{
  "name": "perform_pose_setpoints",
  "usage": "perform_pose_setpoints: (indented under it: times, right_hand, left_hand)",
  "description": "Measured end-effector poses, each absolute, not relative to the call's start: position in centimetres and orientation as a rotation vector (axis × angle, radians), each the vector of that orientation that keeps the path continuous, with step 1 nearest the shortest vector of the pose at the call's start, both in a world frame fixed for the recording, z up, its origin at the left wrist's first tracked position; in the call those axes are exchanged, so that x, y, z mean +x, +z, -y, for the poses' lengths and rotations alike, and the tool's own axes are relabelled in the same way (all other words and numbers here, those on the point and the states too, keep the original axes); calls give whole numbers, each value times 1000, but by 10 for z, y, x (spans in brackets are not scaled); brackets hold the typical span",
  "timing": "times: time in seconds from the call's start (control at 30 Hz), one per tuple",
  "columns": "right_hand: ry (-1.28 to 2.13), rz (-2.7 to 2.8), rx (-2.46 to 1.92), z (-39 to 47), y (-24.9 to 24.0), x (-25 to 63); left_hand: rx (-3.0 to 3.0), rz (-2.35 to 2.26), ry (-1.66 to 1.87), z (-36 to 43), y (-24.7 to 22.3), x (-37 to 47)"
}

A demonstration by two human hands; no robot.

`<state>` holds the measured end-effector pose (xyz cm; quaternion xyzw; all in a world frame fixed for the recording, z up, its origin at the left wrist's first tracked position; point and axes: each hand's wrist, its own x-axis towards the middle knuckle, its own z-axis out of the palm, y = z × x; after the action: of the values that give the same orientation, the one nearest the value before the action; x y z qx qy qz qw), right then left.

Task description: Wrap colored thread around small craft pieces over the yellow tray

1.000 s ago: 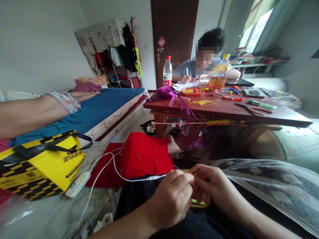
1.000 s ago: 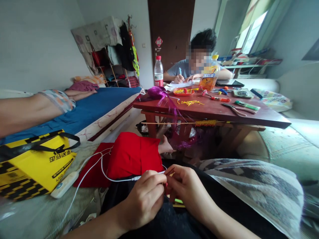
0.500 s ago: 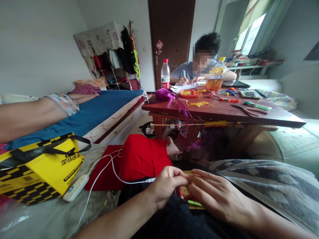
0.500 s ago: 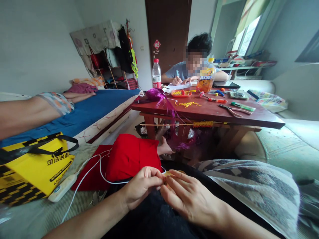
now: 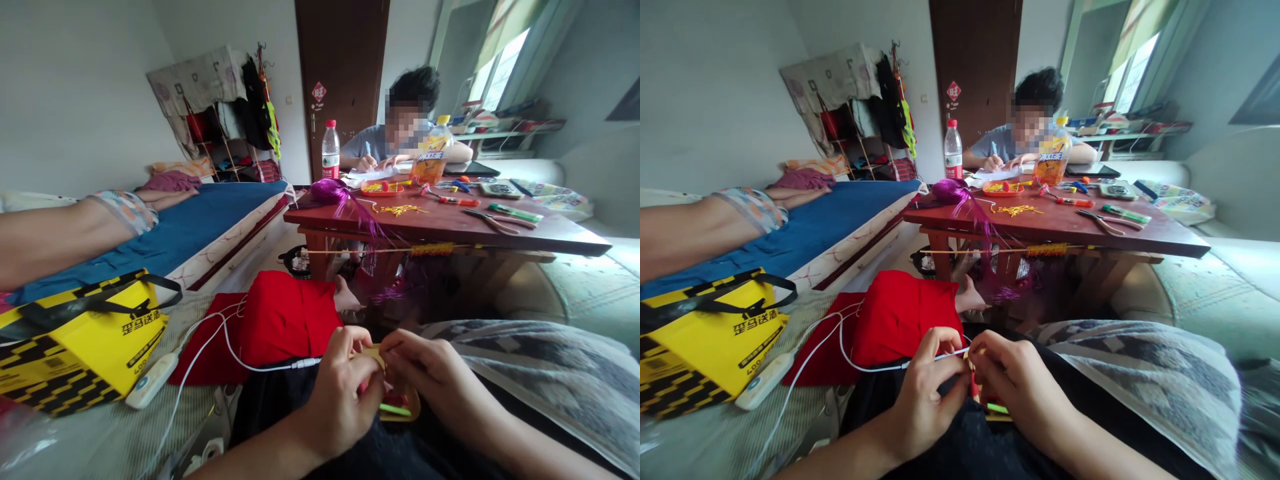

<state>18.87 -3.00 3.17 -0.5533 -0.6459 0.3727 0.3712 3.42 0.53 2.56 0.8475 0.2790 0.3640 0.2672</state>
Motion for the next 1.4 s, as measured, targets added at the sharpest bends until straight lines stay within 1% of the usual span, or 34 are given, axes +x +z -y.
perform_pose_setpoints:
  times: [0.1, 0.17, 0.23, 0.4, 0.5, 0.57, 0.63, 0.73, 0.8, 0.9, 1.17, 1.23, 1.3, 1.37, 1.4]
  right_hand:
    - [1179, 1472, -1341, 27, 33, 187]
    - [1237, 1439, -1314, 26, 33, 187]
    - [1182, 1501, -1347, 26, 34, 187]
    - [900, 1725, -1423, 29, 35, 188]
    - [883, 1715, -1413, 29, 34, 187]
    - [956, 1630, -1399, 29, 33, 187]
    - [1075, 1508, -1363, 28, 32, 187]
    - [1228, 1341, -1284, 26, 30, 185]
    - [1317, 1244, -1239, 25, 30, 184]
    - [1410, 1131, -1191, 24, 30, 182]
    - [1475, 1060, -1166, 23, 28, 181]
    - [1404, 1157, -1217, 24, 28, 182]
    - [1162, 1394, -1325, 27, 31, 184]
    - [682, 1770, -1315, 30, 34, 189]
    - [391, 1971, -1217, 31, 35, 192]
  left_hand:
    - [2528, -625, 1058, -6, 18, 31]
    - [2597, -562, 1049, -7, 17, 30]
    - [2495, -603, 1002, -7, 20, 31]
    - [1957, -768, 804, -9, 32, 37]
    - [1893, -789, 775, -9, 32, 39]
    - [2030, -790, 841, -7, 29, 38]
    - [2292, -739, 968, -6, 24, 35]
    - [2687, -575, 1138, -5, 19, 31]
    - [2838, -451, 1220, -6, 17, 29]
    - [2926, -346, 1244, -9, 19, 27]
    - [2950, -234, 1210, -13, 20, 25]
    - [2908, -264, 1185, -12, 22, 27]
    - [2701, -423, 1109, -11, 26, 31]
    - [2262, -655, 915, -12, 32, 36]
    - [1988, -746, 795, -13, 34, 38]
